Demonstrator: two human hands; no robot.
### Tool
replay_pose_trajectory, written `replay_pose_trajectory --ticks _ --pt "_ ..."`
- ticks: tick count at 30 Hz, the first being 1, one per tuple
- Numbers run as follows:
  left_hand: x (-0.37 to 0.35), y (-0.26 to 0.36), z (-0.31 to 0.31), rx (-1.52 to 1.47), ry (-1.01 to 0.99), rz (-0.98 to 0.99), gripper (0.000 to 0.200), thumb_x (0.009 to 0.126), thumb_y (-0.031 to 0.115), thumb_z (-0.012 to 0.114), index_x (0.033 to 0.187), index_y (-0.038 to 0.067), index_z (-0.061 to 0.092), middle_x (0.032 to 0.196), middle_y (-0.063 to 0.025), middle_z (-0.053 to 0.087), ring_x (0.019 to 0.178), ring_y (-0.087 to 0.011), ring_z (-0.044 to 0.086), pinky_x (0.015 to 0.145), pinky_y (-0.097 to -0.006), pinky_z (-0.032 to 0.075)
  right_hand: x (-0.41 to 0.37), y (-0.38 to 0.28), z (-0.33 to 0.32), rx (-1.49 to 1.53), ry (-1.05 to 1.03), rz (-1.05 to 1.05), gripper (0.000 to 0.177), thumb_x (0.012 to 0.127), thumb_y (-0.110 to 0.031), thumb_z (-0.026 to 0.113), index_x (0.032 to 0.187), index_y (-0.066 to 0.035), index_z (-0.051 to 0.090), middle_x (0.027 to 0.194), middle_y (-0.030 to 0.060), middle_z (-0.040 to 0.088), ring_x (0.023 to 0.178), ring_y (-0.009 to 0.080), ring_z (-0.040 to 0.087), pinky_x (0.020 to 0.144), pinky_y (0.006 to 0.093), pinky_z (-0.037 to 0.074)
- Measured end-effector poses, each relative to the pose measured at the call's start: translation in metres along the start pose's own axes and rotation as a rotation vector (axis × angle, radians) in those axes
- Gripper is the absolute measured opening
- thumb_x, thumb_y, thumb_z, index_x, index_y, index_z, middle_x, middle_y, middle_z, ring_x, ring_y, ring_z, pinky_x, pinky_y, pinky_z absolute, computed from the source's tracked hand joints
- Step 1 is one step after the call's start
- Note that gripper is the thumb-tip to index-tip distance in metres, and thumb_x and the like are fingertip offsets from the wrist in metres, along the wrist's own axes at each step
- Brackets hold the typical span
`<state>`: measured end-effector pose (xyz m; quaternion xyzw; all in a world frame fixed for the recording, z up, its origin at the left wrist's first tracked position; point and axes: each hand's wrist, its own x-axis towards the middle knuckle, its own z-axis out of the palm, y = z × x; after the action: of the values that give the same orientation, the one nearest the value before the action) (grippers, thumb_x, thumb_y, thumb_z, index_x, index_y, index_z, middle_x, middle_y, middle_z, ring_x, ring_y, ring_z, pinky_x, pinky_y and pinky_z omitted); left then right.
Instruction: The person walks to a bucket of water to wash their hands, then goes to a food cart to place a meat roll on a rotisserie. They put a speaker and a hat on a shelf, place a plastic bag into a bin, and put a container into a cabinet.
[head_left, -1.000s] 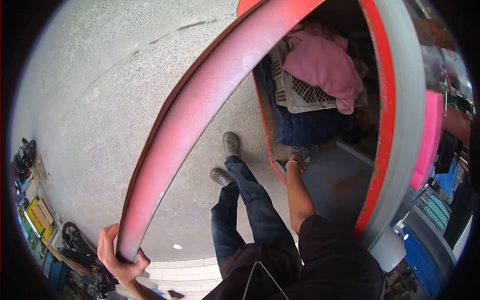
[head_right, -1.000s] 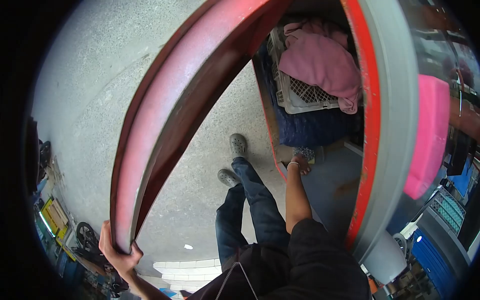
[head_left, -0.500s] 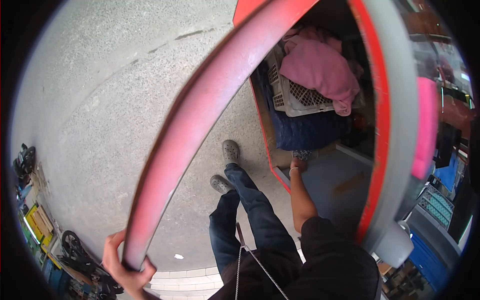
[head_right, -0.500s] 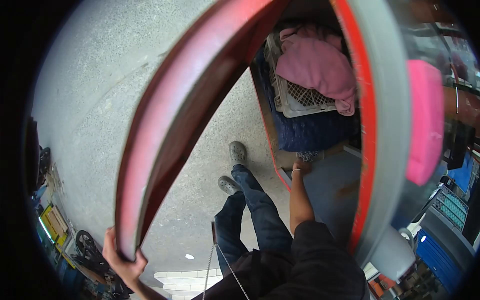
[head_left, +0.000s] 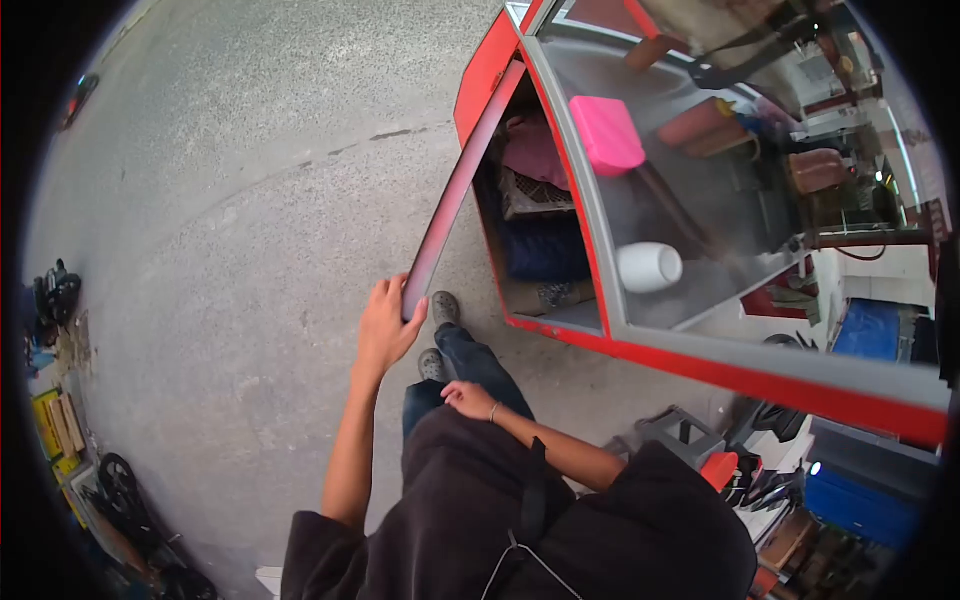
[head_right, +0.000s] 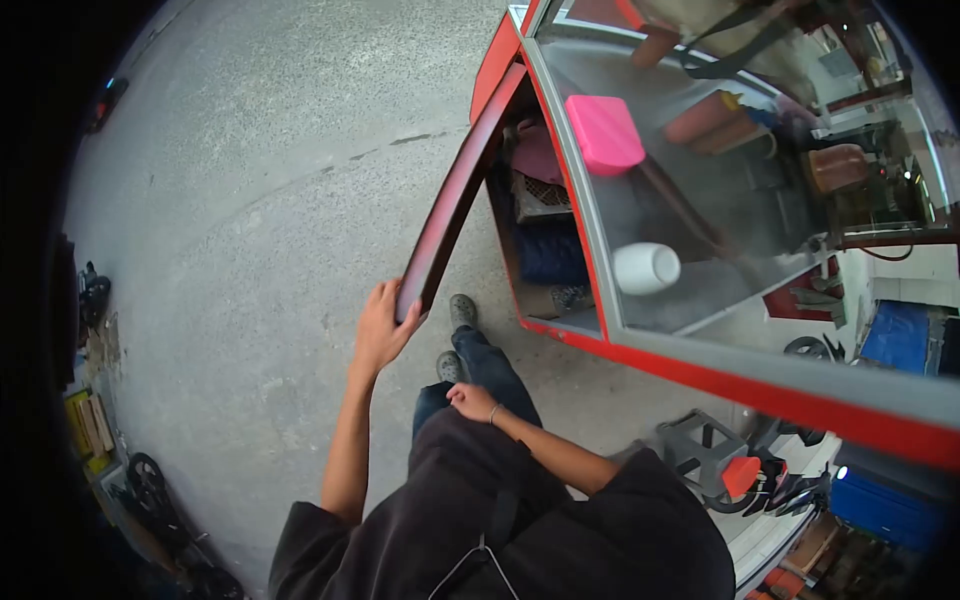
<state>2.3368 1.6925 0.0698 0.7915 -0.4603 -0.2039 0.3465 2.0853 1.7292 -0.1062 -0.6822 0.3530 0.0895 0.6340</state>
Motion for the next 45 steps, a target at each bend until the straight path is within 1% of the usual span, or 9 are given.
replay_pose_trajectory --ticks 5,10,14,18,27,32,35,40,45 --pt "-0.017 -0.008 0.064 -0.563 -0.079 -0.149 0.042 0.091 0.039 0.051 0.112 0.003 0.053 0.095 -0.0114 0.057 0.081 -0.0224 0.056 0.072 -0.0321 0.046 -0.116 -0.026 -0.004 -0.058 0.135 -0.047 0.021 0.085 -0.01 0.054 0.103 -0.004 0.061 0.087 0.0109 0.067 0.082 0.0159 0.066 0.075 0.0276 0.051" --pt "-0.037 -0.017 0.145 -1.041 -0.255 -0.6 0.046 0.092 0.043 0.047 0.112 0.002 0.052 0.09 -0.0021 0.056 0.08 -0.0076 0.051 0.065 -0.0275 0.045 -0.185 0.03 -0.039 0.162 0.469 0.083 0.02 0.089 -0.012 0.052 0.103 -0.002 0.061 0.087 0.0096 0.068 0.078 0.0147 0.065 0.07 0.0264 0.051" --pt "-0.042 -0.024 0.219 -0.829 -0.197 -0.596 0.056 0.092 0.047 0.042 0.127 0.003 0.045 0.108 -0.0105 0.059 0.094 -0.0177 0.057 0.076 -0.0332 0.048 -0.248 0.132 -0.048 0.346 0.743 0.377 0.02 0.092 -0.016 0.05 0.103 -0.003 0.062 0.086 0.0086 0.068 0.074 0.0143 0.064 0.06 0.0241 0.049" --pt "-0.027 -0.035 0.288 -0.951 -0.232 -0.6 0.06 0.092 0.049 0.041 0.131 0.003 0.043 0.117 -0.0142 0.057 0.102 -0.0226 0.056 0.082 -0.0376 0.047 -0.346 0.202 -0.026 0.56 0.694 0.587 0.023 0.093 -0.022 0.049 0.104 -0.008 0.064 0.089 0.0093 0.068 0.076 0.0148 0.065 0.059 0.0245 0.049" --pt "0.001 0.025 0.367 -0.724 -0.054 -0.661 0.032 0.087 0.031 0.058 0.096 0.0 0.059 0.07 -0.0132 0.063 0.057 -0.0211 0.06 0.05 -0.0342 0.05 -0.458 0.269 -0.099 0.438 0.633 0.698 0.022 0.091 -0.018 0.05 0.106 -0.007 0.062 0.09 0.0097 0.068 0.077 0.0154 0.065 0.061 0.026 0.05" --pt "-0.003 0.033 0.372 -0.631 0.127 -0.66 0.022 0.084 0.025 0.061 0.091 0.005 0.058 0.071 -0.0157 0.063 0.057 -0.0246 0.062 0.044 -0.0384 0.05 -0.461 0.279 -0.167 0.29 0.569 0.619 0.022 0.091 -0.016 0.051 0.107 -0.006 0.061 0.091 0.01 0.068 0.078 0.0157 0.065 0.062 0.0269 0.05" --pt "-0.012 0.042 0.368 -0.547 0.093 -0.696 0.021 0.082 0.026 0.062 0.092 0.008 0.058 0.073 -0.0169 0.064 0.063 -0.0291 0.065 0.051 -0.0404 0.053 -0.449 0.277 -0.218 0.058 0.486 0.453 0.022 0.09 -0.015 0.051 0.107 -0.005 0.06 0.092 0.0101 0.068 0.078 0.0159 0.065 0.063 0.0274 0.05" --pt "0.003 0.038 0.383 -0.247 0.125 -0.707 0.022 0.077 0.024 0.059 0.095 0.012 0.059 0.087 -0.0167 0.066 0.085 -0.0365 0.063 0.073 -0.0455 0.051 -0.396 0.245 -0.335 0.209 0.436 0.642 0.025 0.088 -0.013 0.054 0.113 -0.01 0.058 0.095 0.0076 0.067 0.082 0.0149 0.064 0.07 0.0301 0.051" --pt "-0.002 0.018 0.388 -0.276 0.011 -0.563 0.023 0.074 0.02 0.056 0.096 0.011 0.058 0.092 -0.0181 0.064 0.089 -0.0385 0.06 0.074 -0.0455 0.05 -0.343 0.243 -0.433 0.045 0.321 0.458 0.023 0.089 -0.013 0.05 0.11 -0.008 0.057 0.093 0.0062 0.067 0.08 0.0136 0.063 0.066 0.0279 0.05"
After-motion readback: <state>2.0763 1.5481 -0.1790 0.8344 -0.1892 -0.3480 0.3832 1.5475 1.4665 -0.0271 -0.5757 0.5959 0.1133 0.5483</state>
